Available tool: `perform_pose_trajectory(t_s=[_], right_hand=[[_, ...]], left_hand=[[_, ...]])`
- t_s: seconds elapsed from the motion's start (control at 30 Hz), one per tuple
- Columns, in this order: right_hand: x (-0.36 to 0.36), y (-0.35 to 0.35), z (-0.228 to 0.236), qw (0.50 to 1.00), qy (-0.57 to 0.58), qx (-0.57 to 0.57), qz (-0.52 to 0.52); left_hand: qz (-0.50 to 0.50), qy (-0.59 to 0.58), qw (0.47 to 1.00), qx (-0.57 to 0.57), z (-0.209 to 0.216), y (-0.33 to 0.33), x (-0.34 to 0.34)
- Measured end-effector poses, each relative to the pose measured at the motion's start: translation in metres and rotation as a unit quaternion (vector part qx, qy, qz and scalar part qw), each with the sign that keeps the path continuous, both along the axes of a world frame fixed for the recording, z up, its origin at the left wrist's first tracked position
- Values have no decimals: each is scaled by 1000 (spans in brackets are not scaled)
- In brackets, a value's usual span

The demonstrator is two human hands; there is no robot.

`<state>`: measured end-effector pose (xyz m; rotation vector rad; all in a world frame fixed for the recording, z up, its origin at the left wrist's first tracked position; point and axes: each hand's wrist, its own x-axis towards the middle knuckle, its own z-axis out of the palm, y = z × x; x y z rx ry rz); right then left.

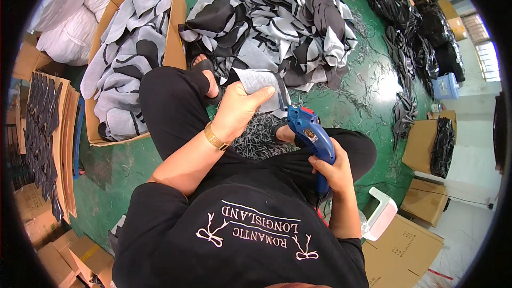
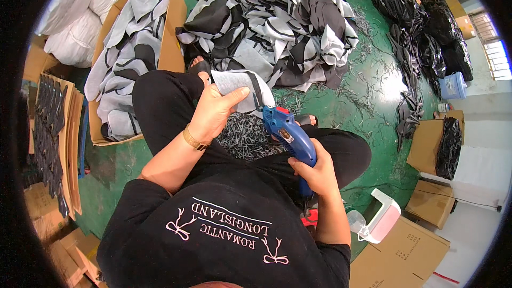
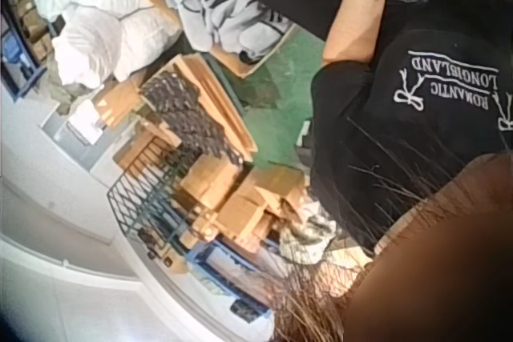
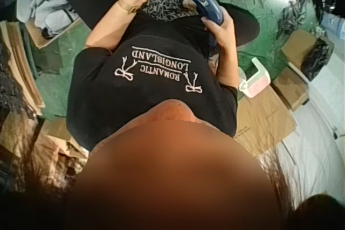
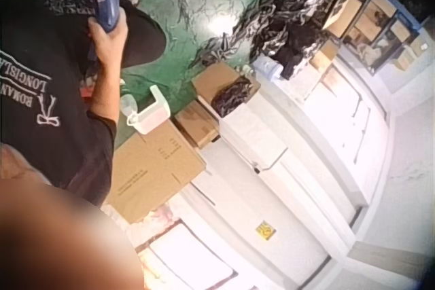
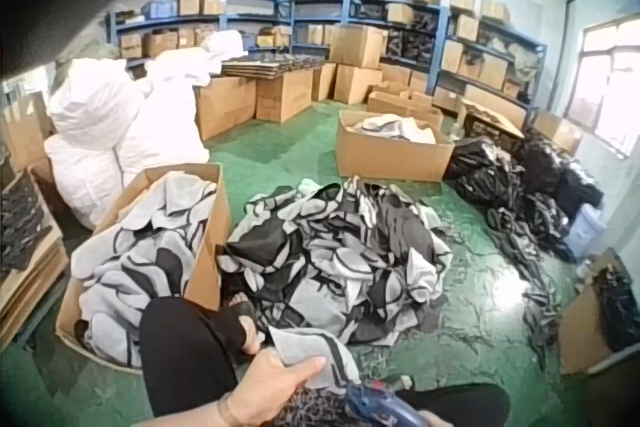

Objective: Using a hot glue gun to apply adhesive to the edges of fabric pieces for shoe manufacturing.

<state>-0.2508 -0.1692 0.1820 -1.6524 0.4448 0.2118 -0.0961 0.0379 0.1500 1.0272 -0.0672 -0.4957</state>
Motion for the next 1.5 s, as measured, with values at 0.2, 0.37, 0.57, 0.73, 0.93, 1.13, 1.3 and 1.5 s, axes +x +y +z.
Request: perform_pose_trajectory(t_s=[0.2,0.37,0.57,0.73,0.93,1.13,1.3,1.5], right_hand=[[1,1,5,999,-13,-35,2],[3,2,8,999,-15,-43,1],[17,3,6,999,-32,-17,-5],[47,10,5,992,-105,51,-55],[81,31,9,990,-118,-58,-43],[80,32,-6,983,-136,-122,-17],[69,16,-16,997,-76,23,-3],[34,-10,-27,980,-66,186,-36]], left_hand=[[-9,-54,998,21,-6,-1,-5],[-27,-83,996,24,-8,-1,-7],[-41,-121,989,79,-8,-2,-11],[-58,-5,998,-29,-9,-7,-15],[-140,57,987,59,-10,-5,-27],[-98,190,970,-117,0,-13,-23],[-94,193,967,-137,-10,-14,-15],[-109,239,949,-173,-29,-5,-6]])
